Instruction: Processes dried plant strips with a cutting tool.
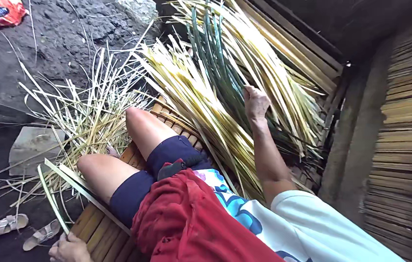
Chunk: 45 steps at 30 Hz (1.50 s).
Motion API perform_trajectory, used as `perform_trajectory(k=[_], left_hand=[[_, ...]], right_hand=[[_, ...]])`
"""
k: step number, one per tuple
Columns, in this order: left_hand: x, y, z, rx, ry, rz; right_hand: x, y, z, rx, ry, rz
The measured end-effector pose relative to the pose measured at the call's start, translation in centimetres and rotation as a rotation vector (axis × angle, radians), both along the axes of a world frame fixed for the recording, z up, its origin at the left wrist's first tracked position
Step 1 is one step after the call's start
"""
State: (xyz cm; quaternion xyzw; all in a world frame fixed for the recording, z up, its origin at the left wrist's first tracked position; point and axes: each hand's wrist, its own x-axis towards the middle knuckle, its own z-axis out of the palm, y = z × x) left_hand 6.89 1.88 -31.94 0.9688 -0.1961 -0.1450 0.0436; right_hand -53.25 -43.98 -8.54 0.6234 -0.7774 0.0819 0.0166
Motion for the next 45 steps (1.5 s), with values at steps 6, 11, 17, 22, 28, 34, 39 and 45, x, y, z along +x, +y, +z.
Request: perform_trajectory(k=[6, 11, 17, 22, 28, 34, 39, 45], left_hand=[[-1.0, 1.2, 3.4, -0.224, 0.266, 0.086], [-7.1, 4.0, 7.7, -0.123, 0.782, 0.053], [-10.5, 4.3, 12.4, -0.141, 0.628, 0.033], [-12.9, 0.5, 19.0, -0.183, 0.931, -0.19], [-17.3, -10.5, 20.9, -0.357, 0.843, -0.402], [-21.4, -21.0, 20.2, -0.56, 0.889, -0.584], [-23.2, -23.3, 20.9, -0.733, 1.048, -0.562], [-21.8, -19.7, 25.8, -0.498, 1.212, -0.463]], right_hand=[[0.0, 0.3, -0.6, 0.184, -0.024, -0.072], [4.1, 2.7, 1.0, 0.179, -0.108, 0.14], [9.2, 3.9, -0.4, 0.332, -0.178, 0.542], [14.8, 7.3, -0.1, 0.452, -0.253, 0.81], [16.6, 11.5, -0.4, 0.523, -0.266, 1.07], [16.8, 14.1, -2.6, 0.566, -0.146, 1.195], [16.7, 14.5, -2.2, 0.586, -0.069, 1.221], [15.5, 11.0, 0.2, 0.759, -0.446, 1.081]])
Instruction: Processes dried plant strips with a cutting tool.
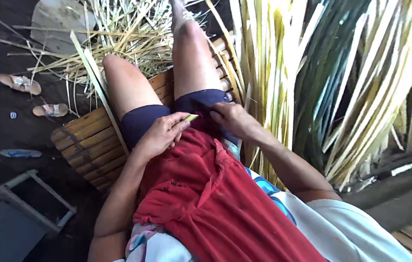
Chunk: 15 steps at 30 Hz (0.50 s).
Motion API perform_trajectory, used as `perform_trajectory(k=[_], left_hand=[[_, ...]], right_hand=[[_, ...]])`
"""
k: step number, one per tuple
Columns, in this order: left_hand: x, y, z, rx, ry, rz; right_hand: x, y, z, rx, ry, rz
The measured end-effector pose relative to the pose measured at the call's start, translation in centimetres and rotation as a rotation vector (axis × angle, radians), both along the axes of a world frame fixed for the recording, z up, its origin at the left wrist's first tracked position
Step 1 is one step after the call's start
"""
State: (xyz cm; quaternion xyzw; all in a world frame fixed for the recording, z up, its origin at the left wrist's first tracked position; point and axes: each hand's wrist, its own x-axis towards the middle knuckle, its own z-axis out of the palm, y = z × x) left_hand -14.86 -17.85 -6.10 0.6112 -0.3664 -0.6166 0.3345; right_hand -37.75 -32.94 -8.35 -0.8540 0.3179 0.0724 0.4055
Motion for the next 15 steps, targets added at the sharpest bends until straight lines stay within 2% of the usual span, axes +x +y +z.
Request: perform_trajectory(k=[2, 4, 7, 10, 15], left_hand=[[-0.2, 1.7, 2.0, 0.015, 0.092, 0.034], [-0.7, 2.7, 3.4, -0.027, 0.182, 0.067], [-2.3, 3.2, 4.8, -0.077, 0.188, 0.131], [-3.9, 3.3, 5.2, -0.12, 0.155, 0.174], [-5.0, 3.7, 5.6, -0.078, 0.166, 0.207]], right_hand=[[0.6, -1.3, 1.1, 0.207, -0.171, -0.095], [0.7, -1.8, 2.2, 0.529, -0.314, -0.131], [1.0, -2.6, 4.6, 0.934, -0.221, -0.126], [1.0, -3.2, 6.8, 1.072, -0.065, 0.018], [1.1, -3.9, 9.5, 1.06, 0.068, 0.185]])
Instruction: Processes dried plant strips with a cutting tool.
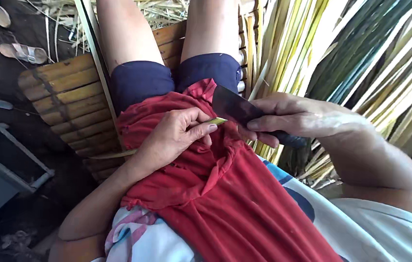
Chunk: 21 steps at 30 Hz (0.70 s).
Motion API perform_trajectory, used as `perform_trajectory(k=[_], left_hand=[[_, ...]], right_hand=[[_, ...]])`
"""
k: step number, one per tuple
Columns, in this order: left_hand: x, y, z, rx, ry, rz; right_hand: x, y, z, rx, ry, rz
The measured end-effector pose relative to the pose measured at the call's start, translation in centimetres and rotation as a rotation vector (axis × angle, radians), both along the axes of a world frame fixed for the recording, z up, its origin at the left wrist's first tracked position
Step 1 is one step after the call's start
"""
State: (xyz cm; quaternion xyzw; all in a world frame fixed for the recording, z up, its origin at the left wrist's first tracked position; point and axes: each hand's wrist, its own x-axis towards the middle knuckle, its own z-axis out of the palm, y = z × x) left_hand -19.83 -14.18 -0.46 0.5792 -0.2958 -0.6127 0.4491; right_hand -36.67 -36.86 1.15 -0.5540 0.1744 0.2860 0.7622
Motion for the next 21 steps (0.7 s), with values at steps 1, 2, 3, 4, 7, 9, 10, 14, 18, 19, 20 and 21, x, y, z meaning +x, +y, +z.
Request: perform_trajectory(k=[1, 2, 3, 4, 7, 9, 10, 14, 18, 19, 20, 21], left_hand=[[-0.1, 0.1, 0.1, 0.006, 0.009, 0.002], [-0.1, 0.2, 0.1, 0.009, 0.017, 0.003], [-0.2, 0.3, 0.1, 0.012, 0.023, 0.005], [-0.3, 0.3, 0.1, 0.009, 0.026, 0.007], [-0.5, 0.3, 0.0, -0.017, 0.014, 0.021], [-0.5, 0.3, -0.1, -0.033, 0.003, 0.028], [-0.5, 0.3, -0.1, -0.033, 0.003, 0.032], [-0.4, 0.2, -0.3, -0.038, 0.03, 0.05], [-0.4, 0.4, -0.3, -0.05, 0.039, 0.053], [-0.4, 0.4, -0.3, -0.05, 0.046, 0.058], [-0.4, 0.4, -0.3, -0.051, 0.05, 0.061], [-0.4, 0.4, -0.2, -0.055, 0.053, 0.064]], right_hand=[[0.1, -0.2, 0.4, -0.015, 0.004, 0.032], [0.1, -0.4, 0.7, -0.031, 0.013, 0.06], [0.3, -0.5, 1.0, -0.064, 0.019, 0.086], [0.7, -0.8, 1.0, -0.094, -0.005, 0.138], [1.6, -1.1, 1.0, -0.143, -0.036, 0.216], [1.9, -1.1, 1.1, -0.157, -0.037, 0.24], [2.0, -1.2, 1.2, -0.162, -0.039, 0.246], [2.2, -1.3, 1.2, -0.171, -0.082, 0.258], [2.6, -1.1, 1.5, -0.202, -0.077, 0.279], [2.7, -1.1, 1.6, -0.198, -0.068, 0.276], [2.6, -1.1, 1.7, -0.19, -0.07, 0.271], [2.6, -1.1, 1.6, -0.184, -0.075, 0.269]])
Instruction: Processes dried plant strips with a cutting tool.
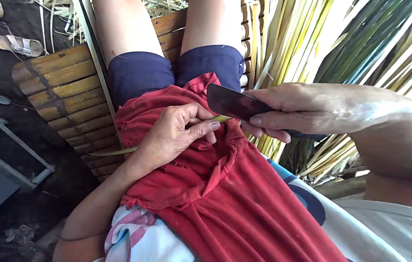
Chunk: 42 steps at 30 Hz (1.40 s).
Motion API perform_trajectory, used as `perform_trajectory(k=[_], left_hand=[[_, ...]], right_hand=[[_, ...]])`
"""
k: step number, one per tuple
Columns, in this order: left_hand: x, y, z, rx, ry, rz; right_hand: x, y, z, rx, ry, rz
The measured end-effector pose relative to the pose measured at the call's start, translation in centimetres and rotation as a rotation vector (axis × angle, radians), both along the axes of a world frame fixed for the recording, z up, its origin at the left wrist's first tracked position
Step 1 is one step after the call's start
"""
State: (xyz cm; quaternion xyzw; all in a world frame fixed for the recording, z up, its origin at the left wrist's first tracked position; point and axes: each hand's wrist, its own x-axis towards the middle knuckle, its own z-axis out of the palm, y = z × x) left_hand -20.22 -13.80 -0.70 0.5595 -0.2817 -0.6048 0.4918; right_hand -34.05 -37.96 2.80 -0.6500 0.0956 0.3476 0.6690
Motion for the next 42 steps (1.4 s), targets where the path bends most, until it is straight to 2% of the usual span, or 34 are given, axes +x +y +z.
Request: perform_trajectory(k=[12, 18, 20, 26, 29, 31, 34, 36, 38, 40, 42], left_hand=[[-0.2, 0.5, -0.1, -0.099, 0.019, 0.054], [0.1, 0.9, -0.8, -0.11, 0.136, 0.085], [0.4, 1.0, -0.9, -0.119, 0.118, 0.093], [0.2, 0.6, -0.8, -0.145, -0.04, 0.135], [0.2, -0.9, -0.1, -0.188, -0.074, 0.196], [1.5, -2.9, 1.0, -0.263, -0.072, 0.127], [5.1, -7.5, 1.6, -0.567, -0.064, -0.19], [5.1, -12.0, 0.7, -0.738, -0.12, -0.097], [3.2, -16.8, 0.1, -0.752, 0.07, 0.04], [1.1, -19.6, 0.4, -0.662, 0.356, 0.053], [-0.1, -20.9, -0.2, -0.622, 0.598, -0.006]], right_hand=[[0.7, 0.5, 0.4, 0.055, 0.012, 0.04], [-0.1, 3.2, -0.8, 0.198, 0.073, -0.181], [-0.4, 4.7, -1.0, 0.081, 0.005, -0.237], [0.1, 6.7, -1.0, -0.401, -0.256, -0.182], [0.4, 5.1, -0.6, -0.489, -0.333, -0.182], [-0.3, 3.6, 0.1, -0.51, -0.398, -0.346], [-0.9, 2.0, 1.2, -0.563, -0.659, -0.668], [-0.4, 1.3, 1.5, -0.662, -0.852, -0.781], [0.0, 1.4, 0.8, -0.947, -0.958, -0.916], [0.3, 0.9, -0.4, -1.266, -1.002, -1.015], [0.6, 0.2, -1.3, -1.465, -1.038, -1.068]])
